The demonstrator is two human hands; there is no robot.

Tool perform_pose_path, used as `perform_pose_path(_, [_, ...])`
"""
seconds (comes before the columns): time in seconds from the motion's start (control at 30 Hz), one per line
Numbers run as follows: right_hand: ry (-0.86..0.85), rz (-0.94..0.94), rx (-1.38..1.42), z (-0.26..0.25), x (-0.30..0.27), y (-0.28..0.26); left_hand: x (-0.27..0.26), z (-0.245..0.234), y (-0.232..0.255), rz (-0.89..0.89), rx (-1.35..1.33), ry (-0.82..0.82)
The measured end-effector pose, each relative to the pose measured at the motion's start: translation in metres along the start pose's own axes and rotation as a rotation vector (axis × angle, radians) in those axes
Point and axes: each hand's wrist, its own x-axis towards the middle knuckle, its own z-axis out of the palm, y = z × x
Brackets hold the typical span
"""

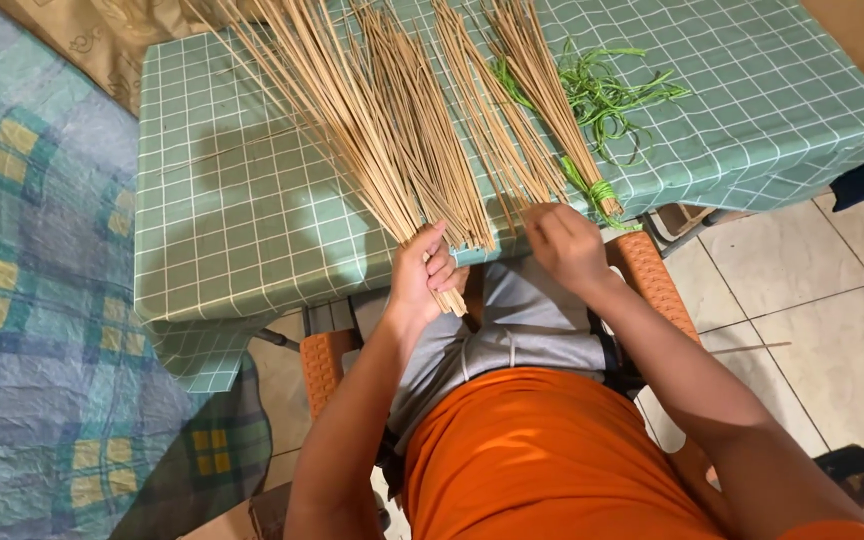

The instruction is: Gathering thin wooden sticks into bundles and tying them together with green plastic string.

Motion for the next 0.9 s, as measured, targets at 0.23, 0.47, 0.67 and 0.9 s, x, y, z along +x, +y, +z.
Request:
perform_pose_path(0.23, [0.196,-0.201,0.151,-0.02,0.009,-0.018,-0.012,0.016,0.008,0.049,0.067,0.077])
perform_pose_path(0.47, [0.131,-0.317,0.354,-0.029,0.006,-0.104,-0.019,0.019,0.002,0.085,0.155,0.073])
perform_pose_path(0.67, [0.04,-0.243,0.57,-0.033,0.015,-0.122,-0.017,0.027,-0.004,0.098,0.191,0.161])
perform_pose_path(0.9, [0.056,-0.164,0.471,-0.033,0.038,-0.088,-0.033,0.037,0.019,0.124,0.153,0.245])
